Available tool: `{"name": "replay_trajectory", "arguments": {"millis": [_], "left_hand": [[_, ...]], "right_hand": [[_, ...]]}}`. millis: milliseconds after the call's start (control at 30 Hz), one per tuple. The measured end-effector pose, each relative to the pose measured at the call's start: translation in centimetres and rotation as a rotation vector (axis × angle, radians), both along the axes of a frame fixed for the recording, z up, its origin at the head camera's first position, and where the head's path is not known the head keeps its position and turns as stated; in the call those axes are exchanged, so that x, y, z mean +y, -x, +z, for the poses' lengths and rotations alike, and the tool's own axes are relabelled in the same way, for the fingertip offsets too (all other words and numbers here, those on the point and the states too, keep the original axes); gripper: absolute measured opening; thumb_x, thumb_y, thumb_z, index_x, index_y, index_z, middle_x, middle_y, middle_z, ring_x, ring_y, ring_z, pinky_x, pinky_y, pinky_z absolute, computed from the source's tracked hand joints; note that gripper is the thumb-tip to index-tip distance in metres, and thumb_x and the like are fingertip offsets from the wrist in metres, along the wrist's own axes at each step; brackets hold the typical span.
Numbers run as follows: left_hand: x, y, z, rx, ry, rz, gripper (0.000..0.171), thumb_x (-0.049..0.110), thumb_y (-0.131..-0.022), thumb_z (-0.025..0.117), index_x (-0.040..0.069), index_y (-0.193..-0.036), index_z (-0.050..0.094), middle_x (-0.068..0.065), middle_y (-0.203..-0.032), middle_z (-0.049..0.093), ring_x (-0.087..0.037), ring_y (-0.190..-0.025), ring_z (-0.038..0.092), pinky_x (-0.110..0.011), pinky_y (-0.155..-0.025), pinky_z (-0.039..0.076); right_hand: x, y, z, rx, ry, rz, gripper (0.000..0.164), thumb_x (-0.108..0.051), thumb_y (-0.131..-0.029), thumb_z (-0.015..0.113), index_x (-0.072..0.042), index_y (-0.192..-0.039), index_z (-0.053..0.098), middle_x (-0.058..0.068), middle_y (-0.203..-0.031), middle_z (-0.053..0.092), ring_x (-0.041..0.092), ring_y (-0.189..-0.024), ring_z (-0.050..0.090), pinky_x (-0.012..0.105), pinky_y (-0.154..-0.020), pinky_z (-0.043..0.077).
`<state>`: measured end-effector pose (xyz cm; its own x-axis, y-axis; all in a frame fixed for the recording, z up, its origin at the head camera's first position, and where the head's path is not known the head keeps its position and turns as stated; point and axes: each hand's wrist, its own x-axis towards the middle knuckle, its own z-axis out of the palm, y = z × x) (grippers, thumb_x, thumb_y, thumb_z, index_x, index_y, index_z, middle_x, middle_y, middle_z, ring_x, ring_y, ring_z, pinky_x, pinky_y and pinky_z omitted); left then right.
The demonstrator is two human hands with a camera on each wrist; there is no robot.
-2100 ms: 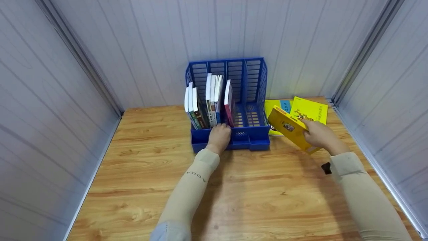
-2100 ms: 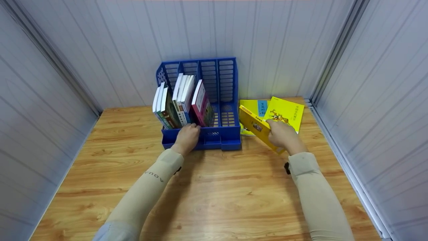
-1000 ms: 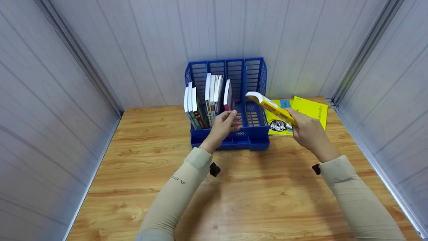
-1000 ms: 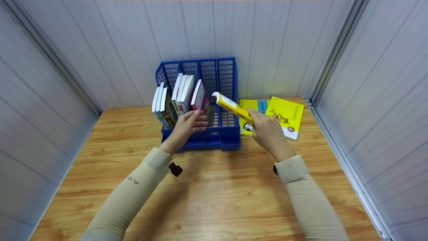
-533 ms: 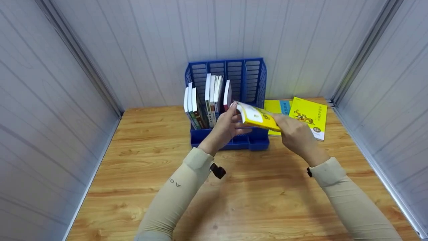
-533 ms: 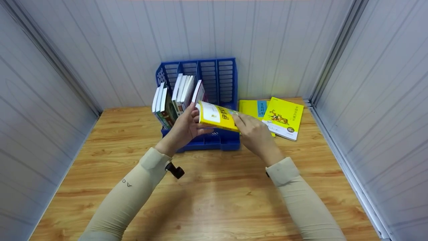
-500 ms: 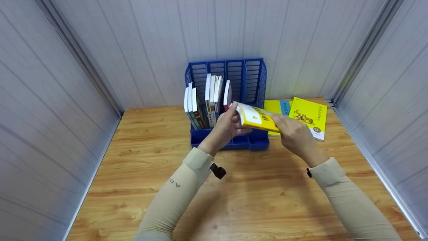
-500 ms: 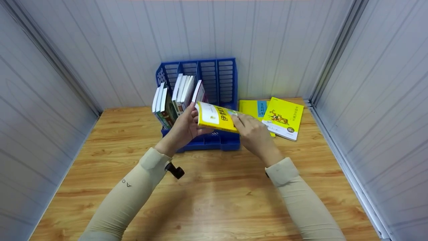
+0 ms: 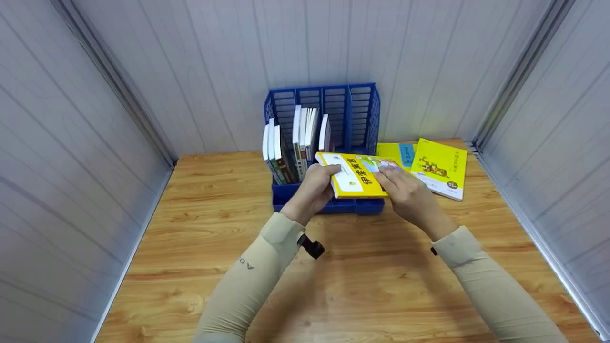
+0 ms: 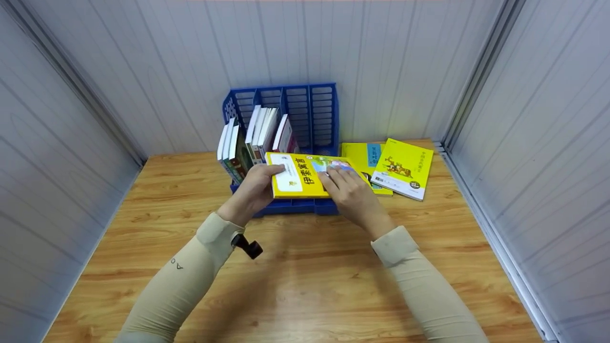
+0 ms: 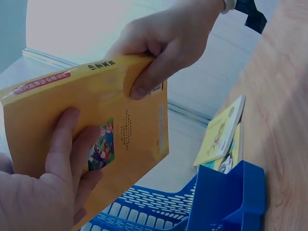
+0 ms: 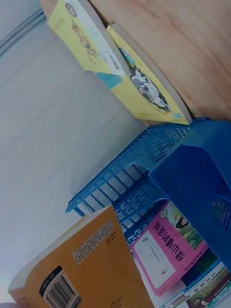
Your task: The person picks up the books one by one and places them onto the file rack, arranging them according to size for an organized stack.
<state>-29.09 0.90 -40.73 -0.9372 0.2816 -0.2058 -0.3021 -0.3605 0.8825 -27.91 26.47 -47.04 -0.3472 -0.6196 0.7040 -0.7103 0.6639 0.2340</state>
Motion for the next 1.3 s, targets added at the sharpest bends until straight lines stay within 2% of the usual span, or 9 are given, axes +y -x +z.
{"name": "replay_trajectory", "arguments": {"millis": [167,333,467,567,767,900,1033,1167,1300], "left_hand": [[-0.3,-0.2,-0.2,0.019,0.002,0.037,0.045,0.007,-0.113,0.046,-0.009,-0.155,0.045,-0.027,-0.139,0.068,-0.039,-0.124,0.074,-0.034,-0.078,0.067],[-0.8,-0.4,-0.2,0.086,-0.004,0.050,0.043,0.006,-0.113,0.045,-0.008,-0.154,0.046,-0.027,-0.138,0.069,-0.036,-0.118,0.077,-0.033,-0.076,0.067],[-1.5,-0.7,0.3,0.182,0.008,0.045,0.041,0.008,-0.114,0.044,-0.006,-0.153,0.049,-0.026,-0.137,0.071,-0.033,-0.112,0.079,-0.032,-0.077,0.066],[-2.0,-1.1,1.0,0.276,0.031,0.047,0.041,0.009,-0.115,0.042,-0.003,-0.154,0.048,-0.025,-0.137,0.071,-0.031,-0.110,0.079,-0.032,-0.078,0.067],[-2.8,-1.5,2.2,0.439,0.081,0.128,0.045,0.005,-0.114,0.040,0.000,-0.159,0.039,-0.025,-0.141,0.068,-0.033,-0.115,0.077,-0.035,-0.086,0.066],[-3.2,-1.4,2.4,0.527,0.161,0.199,0.047,0.005,-0.114,0.040,0.000,-0.160,0.032,-0.026,-0.141,0.066,-0.037,-0.116,0.077,-0.037,-0.087,0.066],[-3.2,-1.1,2.3,0.619,0.272,0.251,0.045,0.003,-0.113,0.041,-0.003,-0.156,0.031,-0.029,-0.139,0.065,-0.040,-0.115,0.077,-0.041,-0.088,0.067],[-3.0,-0.7,1.7,0.696,0.414,0.268,0.042,0.004,-0.113,0.041,-0.002,-0.154,0.034,-0.029,-0.141,0.065,-0.040,-0.117,0.077,-0.046,-0.090,0.067],[-2.7,-0.1,1.1,0.719,0.576,0.289,0.041,0.008,-0.114,0.043,-0.001,-0.154,0.037,-0.029,-0.143,0.066,-0.040,-0.119,0.076,-0.050,-0.090,0.066]], "right_hand": [[-0.3,0.4,-0.3,-0.058,0.019,0.014,0.039,0.012,-0.099,0.065,0.007,-0.139,0.064,0.027,-0.133,0.073,0.043,-0.122,0.074,0.055,-0.102,0.061],[-0.7,0.8,-0.1,-0.112,0.036,0.003,0.045,0.011,-0.097,0.069,0.009,-0.142,0.063,0.026,-0.140,0.071,0.042,-0.127,0.072,0.054,-0.106,0.059],[-1.0,1.1,0.3,-0.144,0.063,-0.023,0.047,0.004,-0.100,0.072,0.008,-0.145,0.060,0.026,-0.143,0.069,0.042,-0.130,0.070,0.054,-0.109,0.058],[-0.9,1.6,0.6,-0.174,0.092,-0.051,0.056,-0.002,-0.098,0.078,0.008,-0.148,0.056,0.028,-0.144,0.066,0.044,-0.132,0.068,0.057,-0.111,0.056],[-0.2,2.7,0.6,-0.248,0.128,-0.139,0.070,-0.011,-0.096,0.084,0.011,-0.152,0.049,0.032,-0.147,0.062,0.047,-0.135,0.064,0.059,-0.113,0.053],[0.1,3.5,0.4,-0.339,0.168,-0.189,0.070,-0.014,-0.099,0.082,0.012,-0.153,0.047,0.034,-0.150,0.059,0.050,-0.137,0.062,0.061,-0.115,0.051],[0.1,4.4,-0.5,-0.400,0.182,-0.219,0.067,-0.016,-0.101,0.079,0.013,-0.153,0.048,0.036,-0.150,0.058,0.052,-0.138,0.060,0.062,-0.116,0.050],[-0.2,5.2,-1.6,-0.444,0.143,-0.239,0.063,-0.017,-0.102,0.078,0.014,-0.149,0.051,0.036,-0.146,0.061,0.051,-0.136,0.061,0.060,-0.115,0.051],[-0.9,5.8,-2.9,-0.522,0.077,-0.264,0.056,-0.019,-0.105,0.073,0.013,-0.147,0.055,0.034,-0.146,0.062,0.050,-0.137,0.062,0.059,-0.116,0.051]]}}
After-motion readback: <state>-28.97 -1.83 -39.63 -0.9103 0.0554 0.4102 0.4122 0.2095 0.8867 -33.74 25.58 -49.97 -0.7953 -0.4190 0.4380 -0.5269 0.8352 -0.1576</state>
